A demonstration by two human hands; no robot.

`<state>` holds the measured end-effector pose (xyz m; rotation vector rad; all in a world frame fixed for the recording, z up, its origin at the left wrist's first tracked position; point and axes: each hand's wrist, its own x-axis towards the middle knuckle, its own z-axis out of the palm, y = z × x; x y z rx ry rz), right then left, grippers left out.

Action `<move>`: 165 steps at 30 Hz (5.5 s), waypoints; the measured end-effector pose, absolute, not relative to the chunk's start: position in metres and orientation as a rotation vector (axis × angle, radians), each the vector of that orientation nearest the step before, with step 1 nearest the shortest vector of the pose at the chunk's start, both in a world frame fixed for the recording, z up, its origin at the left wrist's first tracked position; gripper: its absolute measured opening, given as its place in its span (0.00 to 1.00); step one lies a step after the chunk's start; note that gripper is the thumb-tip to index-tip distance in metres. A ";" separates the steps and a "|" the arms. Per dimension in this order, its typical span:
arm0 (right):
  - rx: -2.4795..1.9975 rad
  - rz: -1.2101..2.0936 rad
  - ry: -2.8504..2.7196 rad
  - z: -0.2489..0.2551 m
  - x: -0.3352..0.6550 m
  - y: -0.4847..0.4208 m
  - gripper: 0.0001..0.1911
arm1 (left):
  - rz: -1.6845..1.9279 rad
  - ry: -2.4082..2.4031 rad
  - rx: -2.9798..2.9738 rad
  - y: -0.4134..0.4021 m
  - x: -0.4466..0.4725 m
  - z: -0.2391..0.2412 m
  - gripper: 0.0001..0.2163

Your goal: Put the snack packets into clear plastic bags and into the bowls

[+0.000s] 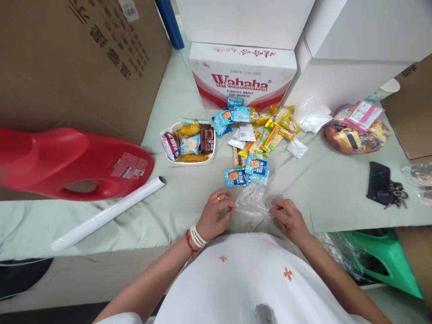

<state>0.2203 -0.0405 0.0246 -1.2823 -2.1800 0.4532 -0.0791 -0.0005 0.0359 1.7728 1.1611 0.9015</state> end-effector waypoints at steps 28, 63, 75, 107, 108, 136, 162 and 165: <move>-1.465 0.744 -1.692 0.043 0.210 -0.030 0.10 | 0.743 1.098 0.849 0.042 -0.025 0.014 0.18; -1.384 0.860 -2.214 0.009 0.170 -0.050 0.09 | 0.179 1.209 1.303 -0.011 -0.039 0.018 0.12; -1.409 1.093 -1.924 0.021 0.174 -0.053 0.08 | 0.259 1.107 1.059 -0.013 -0.041 0.018 0.17; -1.474 1.199 -1.611 0.026 0.171 -0.061 0.12 | 0.409 0.946 0.693 -0.029 -0.046 0.025 0.19; -1.485 1.163 -1.624 0.027 0.171 -0.063 0.11 | 0.405 0.945 0.713 -0.029 -0.045 0.025 0.18; -2.038 0.589 -1.328 0.037 0.275 -0.081 0.25 | 0.461 1.577 1.725 -0.024 -0.087 0.040 0.17; -2.138 0.719 -1.453 0.024 0.319 -0.065 0.24 | 0.997 1.871 2.088 -0.006 -0.036 0.037 0.09; -1.992 0.696 -1.510 0.042 0.329 -0.053 0.31 | 0.780 1.426 2.468 0.000 -0.029 0.047 0.09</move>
